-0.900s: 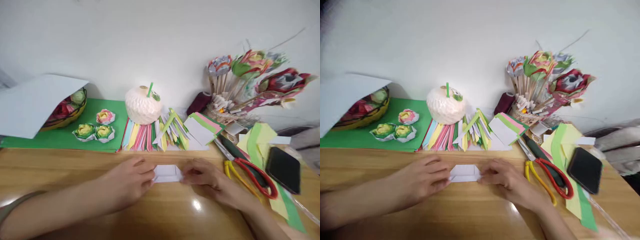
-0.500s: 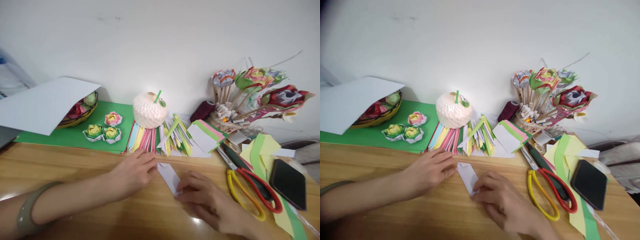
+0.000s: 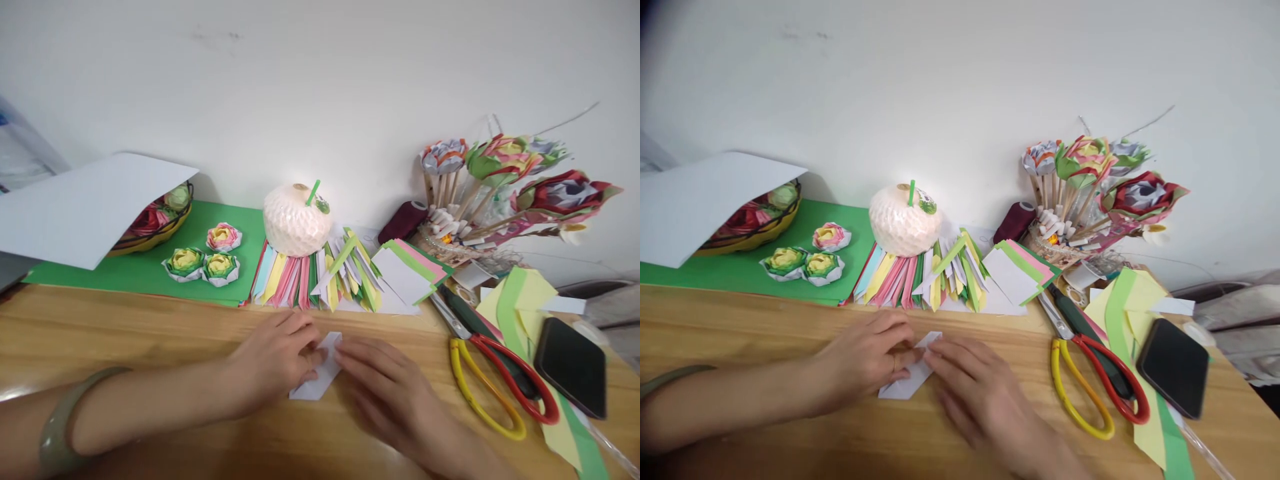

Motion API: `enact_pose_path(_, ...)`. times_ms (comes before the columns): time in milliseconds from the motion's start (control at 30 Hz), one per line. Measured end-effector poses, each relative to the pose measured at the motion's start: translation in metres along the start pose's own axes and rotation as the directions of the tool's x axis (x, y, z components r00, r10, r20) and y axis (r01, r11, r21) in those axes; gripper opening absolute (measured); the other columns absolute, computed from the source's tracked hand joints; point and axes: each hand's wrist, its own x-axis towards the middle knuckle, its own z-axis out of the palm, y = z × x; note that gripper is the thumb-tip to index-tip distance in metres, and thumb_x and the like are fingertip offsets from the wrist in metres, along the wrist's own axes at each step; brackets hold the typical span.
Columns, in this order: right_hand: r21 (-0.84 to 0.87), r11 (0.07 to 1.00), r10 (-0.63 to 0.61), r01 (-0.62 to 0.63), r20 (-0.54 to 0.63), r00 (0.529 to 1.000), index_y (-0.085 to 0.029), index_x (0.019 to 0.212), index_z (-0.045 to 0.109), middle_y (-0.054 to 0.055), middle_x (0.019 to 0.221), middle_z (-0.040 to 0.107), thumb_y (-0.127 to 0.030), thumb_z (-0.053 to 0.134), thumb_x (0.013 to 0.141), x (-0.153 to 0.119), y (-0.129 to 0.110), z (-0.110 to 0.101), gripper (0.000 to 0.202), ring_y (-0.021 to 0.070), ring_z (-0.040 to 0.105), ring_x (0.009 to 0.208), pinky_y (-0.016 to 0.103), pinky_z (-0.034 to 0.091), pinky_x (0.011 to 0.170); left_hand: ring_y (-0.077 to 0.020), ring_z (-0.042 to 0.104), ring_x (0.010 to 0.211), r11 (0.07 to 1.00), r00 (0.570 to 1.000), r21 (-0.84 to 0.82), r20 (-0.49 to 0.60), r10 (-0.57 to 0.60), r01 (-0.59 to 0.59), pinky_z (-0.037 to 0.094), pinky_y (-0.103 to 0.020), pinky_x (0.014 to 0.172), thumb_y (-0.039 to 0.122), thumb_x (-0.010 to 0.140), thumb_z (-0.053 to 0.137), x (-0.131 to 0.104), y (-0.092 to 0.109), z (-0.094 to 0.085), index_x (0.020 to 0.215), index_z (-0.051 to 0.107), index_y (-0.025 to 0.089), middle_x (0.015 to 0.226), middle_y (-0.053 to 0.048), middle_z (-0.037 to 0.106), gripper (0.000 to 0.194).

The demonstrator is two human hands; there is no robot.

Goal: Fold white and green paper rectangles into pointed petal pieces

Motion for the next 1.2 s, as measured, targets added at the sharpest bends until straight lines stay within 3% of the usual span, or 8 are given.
enact_pose_path(167, -0.175, 0.984, -0.027, 0.029, 0.013, 1.000, -0.015, 0.115, 0.061, 0.010, 0.110, 0.068, -0.014, 0.050, 0.091, -0.003, 0.011, 0.010, 0.027, 0.0223, 0.061, 0.102, 0.038, 0.054, 0.084, -0.0207, 0.053, 0.081, 0.995, 0.997, -0.099, -0.075, -0.022, 0.015, 0.046, -0.035, 0.071, 0.013, 0.090, 0.048, -0.002, 0.000, -0.003, 0.100, 0.063, 0.015, 0.081, -0.005, 0.064, 0.019)
enact_pose_path(333, -0.250, 0.968, -0.023, 0.020, -0.008, 1.000, -0.011, 0.106, 0.063, 0.011, 0.102, 0.069, -0.014, 0.050, 0.091, -0.011, 0.013, 0.012, 0.020, 0.0225, 0.062, 0.088, 0.038, 0.053, 0.072, -0.0232, 0.054, 0.087, 0.979, 0.992, -0.186, -0.073, -0.104, 0.088, 0.045, -0.039, 0.077, 0.019, 0.088, 0.049, -0.002, 0.004, -0.010, 0.098, 0.063, 0.014, 0.085, -0.005, 0.066, 0.018)
enact_pose_path(500, -0.162, 0.987, -0.007, -0.006, -0.082, 0.997, -0.014, 0.095, 0.064, 0.007, 0.084, 0.068, -0.014, 0.054, 0.089, -0.011, 0.011, 0.018, 0.011, 0.0175, 0.061, 0.076, 0.030, 0.051, 0.067, -0.0216, 0.053, 0.087, 0.999, 0.991, -0.001, -0.121, -0.052, 0.052, 0.044, -0.035, 0.074, 0.011, 0.090, 0.047, -0.004, -0.002, -0.002, 0.087, 0.062, 0.015, 0.085, -0.004, 0.065, 0.015)
enact_pose_path(600, -0.072, 0.997, 0.015, -0.022, -0.101, 0.995, -0.016, 0.097, 0.062, 0.006, 0.084, 0.067, -0.014, 0.054, 0.089, -0.010, 0.010, 0.020, 0.011, 0.0159, 0.062, 0.075, 0.027, 0.051, 0.065, -0.0208, 0.052, 0.082, 0.995, 0.991, 0.098, -0.134, -0.019, 0.032, 0.042, -0.033, 0.070, 0.010, 0.090, 0.049, -0.005, -0.007, 0.001, 0.083, 0.061, 0.016, 0.080, -0.004, 0.063, 0.015)
enact_pose_path(767, -0.010, 0.983, 0.183, -0.186, -0.114, 0.976, -0.019, 0.110, 0.057, 0.008, 0.100, 0.064, -0.015, 0.049, 0.091, -0.010, 0.010, 0.022, 0.021, 0.0164, 0.064, 0.084, 0.027, 0.054, 0.069, -0.0202, 0.052, 0.078, 0.994, 0.996, 0.065, -0.040, -0.086, 0.088, 0.043, -0.031, 0.066, 0.011, 0.089, 0.051, -0.003, -0.012, -0.002, 0.089, 0.063, 0.014, 0.079, -0.004, 0.062, 0.012)
enact_pose_path(867, -0.008, 0.979, 0.201, -0.202, -0.080, 0.976, -0.019, 0.113, 0.056, 0.009, 0.103, 0.062, -0.015, 0.048, 0.091, -0.008, 0.011, 0.023, 0.024, 0.0189, 0.062, 0.090, 0.031, 0.054, 0.074, -0.0197, 0.052, 0.078, 0.993, 0.993, 0.006, -0.006, -0.121, 0.121, 0.044, -0.029, 0.063, 0.013, 0.090, 0.051, -0.003, -0.015, -0.003, 0.086, 0.064, 0.014, 0.082, -0.005, 0.060, 0.013)
enact_pose_path(1033, -0.018, 0.986, 0.165, -0.166, -0.051, 0.985, -0.017, 0.109, 0.060, 0.009, 0.099, 0.061, -0.012, 0.049, 0.090, -0.005, 0.012, 0.021, 0.023, 0.0192, 0.059, 0.087, 0.033, 0.053, 0.073, -0.0187, 0.053, 0.081, 1.000, 0.999, -0.001, -0.022, -0.026, 0.026, 0.046, -0.030, 0.066, 0.011, 0.094, 0.042, -0.005, -0.019, -0.002, 0.080, 0.064, 0.013, 0.083, -0.005, 0.061, 0.026)
enact_pose_path(1200, -0.120, 0.988, 0.093, -0.096, -0.034, 0.995, -0.016, 0.107, 0.062, 0.009, 0.095, 0.063, -0.014, 0.051, 0.090, -0.005, 0.013, 0.016, 0.020, 0.0198, 0.058, 0.083, 0.034, 0.051, 0.069, -0.0229, 0.056, 0.087, 0.996, 0.995, -0.008, 0.056, 0.085, -0.085, 0.049, -0.035, 0.070, 0.025, 0.090, 0.048, -0.006, -0.019, -0.009, 0.089, 0.065, 0.011, 0.086, -0.009, 0.063, 0.022)
